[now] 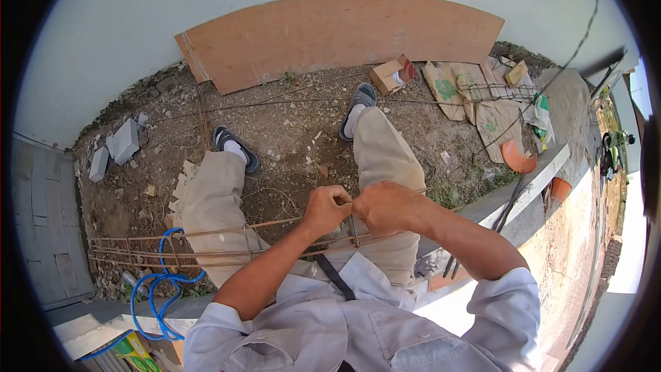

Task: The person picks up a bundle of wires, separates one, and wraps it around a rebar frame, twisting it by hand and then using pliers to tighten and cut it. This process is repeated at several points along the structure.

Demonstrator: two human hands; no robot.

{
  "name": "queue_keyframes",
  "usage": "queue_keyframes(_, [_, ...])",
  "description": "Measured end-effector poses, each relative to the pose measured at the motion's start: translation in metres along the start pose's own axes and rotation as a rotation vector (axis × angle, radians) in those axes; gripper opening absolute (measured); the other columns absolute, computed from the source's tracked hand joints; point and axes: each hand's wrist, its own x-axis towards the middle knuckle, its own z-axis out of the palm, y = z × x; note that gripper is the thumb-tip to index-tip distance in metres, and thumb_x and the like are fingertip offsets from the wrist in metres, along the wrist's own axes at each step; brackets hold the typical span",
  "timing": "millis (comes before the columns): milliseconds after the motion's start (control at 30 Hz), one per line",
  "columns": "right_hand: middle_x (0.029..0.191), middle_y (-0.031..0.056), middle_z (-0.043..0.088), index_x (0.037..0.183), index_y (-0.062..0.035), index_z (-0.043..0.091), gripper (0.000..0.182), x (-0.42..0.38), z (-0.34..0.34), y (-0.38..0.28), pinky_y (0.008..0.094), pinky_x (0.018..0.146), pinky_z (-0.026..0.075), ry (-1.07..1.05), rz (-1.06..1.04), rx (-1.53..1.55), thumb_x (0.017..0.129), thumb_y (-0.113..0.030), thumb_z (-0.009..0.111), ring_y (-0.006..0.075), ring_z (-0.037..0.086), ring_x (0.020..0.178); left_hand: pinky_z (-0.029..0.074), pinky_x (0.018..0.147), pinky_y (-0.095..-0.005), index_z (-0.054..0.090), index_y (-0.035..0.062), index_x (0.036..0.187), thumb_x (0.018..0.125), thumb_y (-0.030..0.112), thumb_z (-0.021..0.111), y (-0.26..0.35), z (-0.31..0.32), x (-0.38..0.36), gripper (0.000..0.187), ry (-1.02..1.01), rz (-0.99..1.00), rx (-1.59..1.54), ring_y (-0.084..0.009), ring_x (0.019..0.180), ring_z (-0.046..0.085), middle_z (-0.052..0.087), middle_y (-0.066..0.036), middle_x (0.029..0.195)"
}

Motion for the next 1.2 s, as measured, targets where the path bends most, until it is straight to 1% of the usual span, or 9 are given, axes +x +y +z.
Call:
queue_keyframes(200, [0.093,0.0152,0.076,0.092,-0.0076,0.077,0.015,0.035,-0.011,0.01,0.0514,0.092,0.054,0.292,0.005,-0.065,0.084,-0.018,0.071,0.034,0.075,0.1,0.055,0.069,-0.0372,0.077,-0.0013,0.091,0.079,0.018,0.087,0.003,-0.005,0.003,0.025,-0.025,0.108,-0.032,-0.0211,0.07,0.071,0.076,-0.014,0.084])
queue_keyframes(333, [0.115,0.016,0.069,0.107,-0.006,0.073,0.024,0.014,0.001,-0.003,0.0547,0.108,0.046,0.915,-0.056,-0.216,0.088,-0.02,0.073,0.0354,0.065,0.119,0.053,0.067,-0.0364,0.076,-0.0024,0.091,0.083,0.018,0.085,0.004,-0.008,0.011,0.023,0.065,0.098,0.027,-0.0171,0.068,0.067,0.076,-0.013,0.083])
queue_keyframes(433, [0.124,0.017,0.064,0.116,-0.0038,0.069,0.031,-0.036,0.015,-0.019,0.0572,0.109,0.044,1.066,0.047,0.07,0.088,-0.014,0.076,0.038,0.061,0.121,0.051,0.065,-0.0329,0.076,-0.004,0.088,0.087,0.015,0.083,0.003,-0.007,0.012,0.021,0.066,0.043,-0.026,-0.0117,0.067,0.062,0.074,-0.01,0.077])
queue_keyframes(600, [0.116,0.0179,0.067,0.114,-0.0018,0.07,0.023,-0.148,0.089,0.02,0.0493,0.099,0.051,1.37,0.722,0.197,0.091,-0.006,0.075,0.0376,0.064,0.11,0.047,0.062,-0.0298,0.075,-0.0057,0.086,0.09,0.013,0.081,0.0,-0.002,0.016,0.02,0.085,-0.031,-0.067,-0.008,0.069,0.058,0.071,-0.004,0.074])
queue_keyframes(667, [0.105,0.0186,0.07,0.115,0.0005,0.07,0.023,-0.194,0.148,0.05,0.0467,0.089,0.054,1.372,1.027,0.396,0.096,-0.012,0.074,0.0395,0.067,0.097,0.046,0.062,-0.0302,0.076,-0.0059,0.085,0.091,0.014,0.081,-0.003,-0.001,0.018,0.021,0.097,-0.074,-0.096,-0.0081,0.068,0.058,0.071,-0.004,0.072])
queue_keyframes(767, [0.112,0.0262,0.073,0.12,0.0009,0.071,0.037,-0.246,0.244,0.083,0.05,0.091,0.056,0.792,1.449,0.567,0.095,-0.026,0.077,0.0426,0.071,0.104,0.044,0.059,-0.0295,0.076,-0.0059,0.084,0.09,0.015,0.083,-0.015,0.001,0.024,0.023,0.106,-0.124,-0.133,-0.0075,0.066,0.056,0.07,-0.003,0.072])
queue_keyframes(867, [0.123,0.032,0.071,0.134,-0.0004,0.064,0.063,-0.256,0.324,0.093,0.0518,0.099,0.055,0.403,1.506,0.641,0.089,-0.04,0.081,0.0444,0.069,0.12,0.041,0.057,-0.0266,0.075,-0.0037,0.085,0.092,0.012,0.082,-0.005,-0.001,0.022,0.019,0.093,-0.124,-0.112,-0.0062,0.063,0.054,0.069,-0.002,0.073])
queue_keyframes(1000, [0.107,0.0299,0.074,0.142,0.0033,0.046,0.089,-0.241,0.366,0.095,0.0496,0.088,0.059,0.432,1.345,0.869,0.079,-0.04,0.09,0.0447,0.074,0.102,0.051,0.063,-0.0279,0.076,-0.003,0.1,0.089,0.014,0.084,0.0,-0.016,0.019,0.021,-0.073,-0.167,-0.219,-0.01,0.07,0.063,0.073,-0.004,0.084])
queue_keyframes(1200, [0.086,0.0256,0.073,0.112,0.0025,0.056,0.049,-0.244,0.425,0.112,0.0469,0.054,0.058,0.57,1.404,0.787,0.085,-0.027,0.084,0.0382,0.072,0.061,0.058,0.086,-0.0317,0.074,-0.0045,0.115,0.081,0.016,0.09,-0.004,-0.029,0.011,0.043,-0.243,-0.02,0.0,-0.0174,0.097,0.072,0.076,-0.012,0.103])
